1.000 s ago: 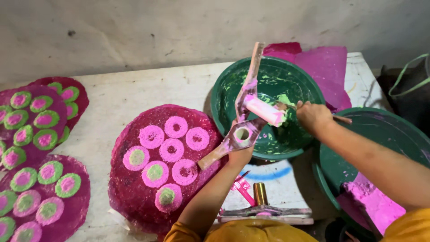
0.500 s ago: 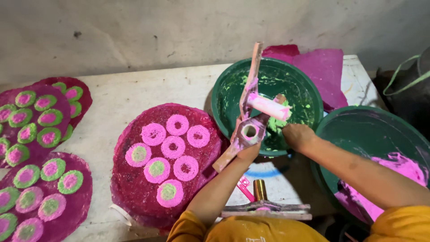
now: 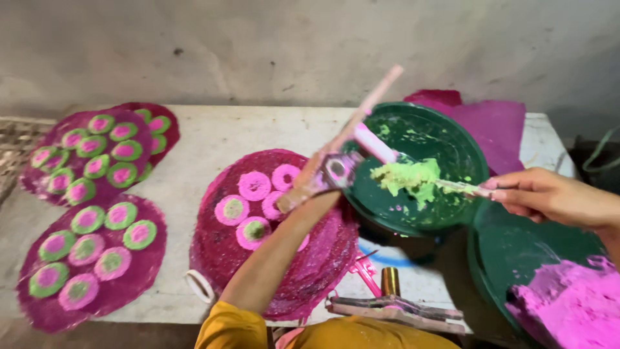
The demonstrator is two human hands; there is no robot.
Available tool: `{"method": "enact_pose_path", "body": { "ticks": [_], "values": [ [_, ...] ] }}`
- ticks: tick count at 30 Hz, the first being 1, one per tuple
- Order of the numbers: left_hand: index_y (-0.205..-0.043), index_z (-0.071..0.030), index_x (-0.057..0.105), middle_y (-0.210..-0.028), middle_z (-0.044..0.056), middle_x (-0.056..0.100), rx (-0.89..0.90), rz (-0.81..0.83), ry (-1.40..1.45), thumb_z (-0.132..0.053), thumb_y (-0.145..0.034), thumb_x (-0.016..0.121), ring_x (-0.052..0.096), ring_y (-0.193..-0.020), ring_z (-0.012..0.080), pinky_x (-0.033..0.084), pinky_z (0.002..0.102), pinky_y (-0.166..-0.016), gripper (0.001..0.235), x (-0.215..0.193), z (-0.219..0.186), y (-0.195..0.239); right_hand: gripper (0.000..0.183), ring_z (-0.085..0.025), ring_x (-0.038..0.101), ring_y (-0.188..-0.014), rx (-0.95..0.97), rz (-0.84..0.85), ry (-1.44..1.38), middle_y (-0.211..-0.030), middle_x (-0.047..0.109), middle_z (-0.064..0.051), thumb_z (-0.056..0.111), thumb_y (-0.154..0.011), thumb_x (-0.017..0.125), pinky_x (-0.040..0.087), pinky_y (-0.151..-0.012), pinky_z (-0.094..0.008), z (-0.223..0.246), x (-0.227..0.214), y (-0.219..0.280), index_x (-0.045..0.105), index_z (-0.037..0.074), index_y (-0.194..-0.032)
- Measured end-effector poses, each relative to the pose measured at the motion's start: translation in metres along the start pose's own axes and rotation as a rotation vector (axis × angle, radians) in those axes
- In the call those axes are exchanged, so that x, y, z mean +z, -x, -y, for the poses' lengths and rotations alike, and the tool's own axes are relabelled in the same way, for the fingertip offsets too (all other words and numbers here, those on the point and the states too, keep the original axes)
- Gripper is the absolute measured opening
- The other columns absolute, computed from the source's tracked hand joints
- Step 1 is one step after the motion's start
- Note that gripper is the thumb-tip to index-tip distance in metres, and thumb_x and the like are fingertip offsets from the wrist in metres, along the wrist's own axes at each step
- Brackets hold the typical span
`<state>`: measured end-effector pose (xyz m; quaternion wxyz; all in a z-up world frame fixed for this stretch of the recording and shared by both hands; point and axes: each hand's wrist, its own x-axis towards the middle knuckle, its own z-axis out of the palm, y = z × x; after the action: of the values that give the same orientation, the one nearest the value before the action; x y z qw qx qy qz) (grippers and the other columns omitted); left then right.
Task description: The person uses a wooden press tool to form layers of green and pink dough onto round mats.
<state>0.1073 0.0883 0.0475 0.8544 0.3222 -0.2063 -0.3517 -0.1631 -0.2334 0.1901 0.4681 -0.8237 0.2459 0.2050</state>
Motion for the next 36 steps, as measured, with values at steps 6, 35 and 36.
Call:
{"method": "enact_pose_path", "body": {
  "ticks": [6, 35, 36],
  "values": [
    [-0.129, -0.018, 0.059, -0.106, 0.005, 0.072, -0.065, -0.241, -0.680, -0.016, -0.074, 0.073, 0.071, -0.089, 0.0138, 0.065, 0.028, -0.074, 0.057, 0.061, -0.024, 0.077, 0.030, -0.015, 0.052, -0.058, -0.230, 0.094, 0.330, -0.067, 0.061, -0.002, 0.032, -0.096, 0.064, 0.040, -0.050, -0.031, 0.102, 0.051, 0.007, 0.073, 0.021, -0.122],
    [-0.158, -0.020, 0.032, -0.137, 0.023, 0.065, -0.050, -0.623, -1.330, -0.033, -0.101, 0.052, 0.067, -0.114, 0.0383, 0.060, 0.042, -0.088, 0.061, -0.008, -0.088, 0.133, 0.038, -0.024, 0.070, -0.088, -0.821, -0.286, 0.072, -0.111, 0.072, -0.025, 0.003, -0.096, 0.062, 0.056, -0.070, -0.036, 0.064, 0.280, -0.047, 0.064, 0.001, -0.134],
    [-0.166, -0.024, 0.021, -0.134, 0.023, 0.069, -0.151, -0.624, -1.016, -0.033, -0.103, 0.048, 0.070, -0.111, 0.0395, 0.059, 0.041, -0.094, 0.069, -0.010, -0.087, 0.135, 0.038, -0.020, 0.063, -0.078, -0.627, -0.233, 0.009, -0.100, 0.072, -0.027, 0.005, -0.097, 0.064, 0.052, -0.065, -0.036, 0.060, 0.270, -0.048, 0.066, 0.001, -0.135]
  ]
}}
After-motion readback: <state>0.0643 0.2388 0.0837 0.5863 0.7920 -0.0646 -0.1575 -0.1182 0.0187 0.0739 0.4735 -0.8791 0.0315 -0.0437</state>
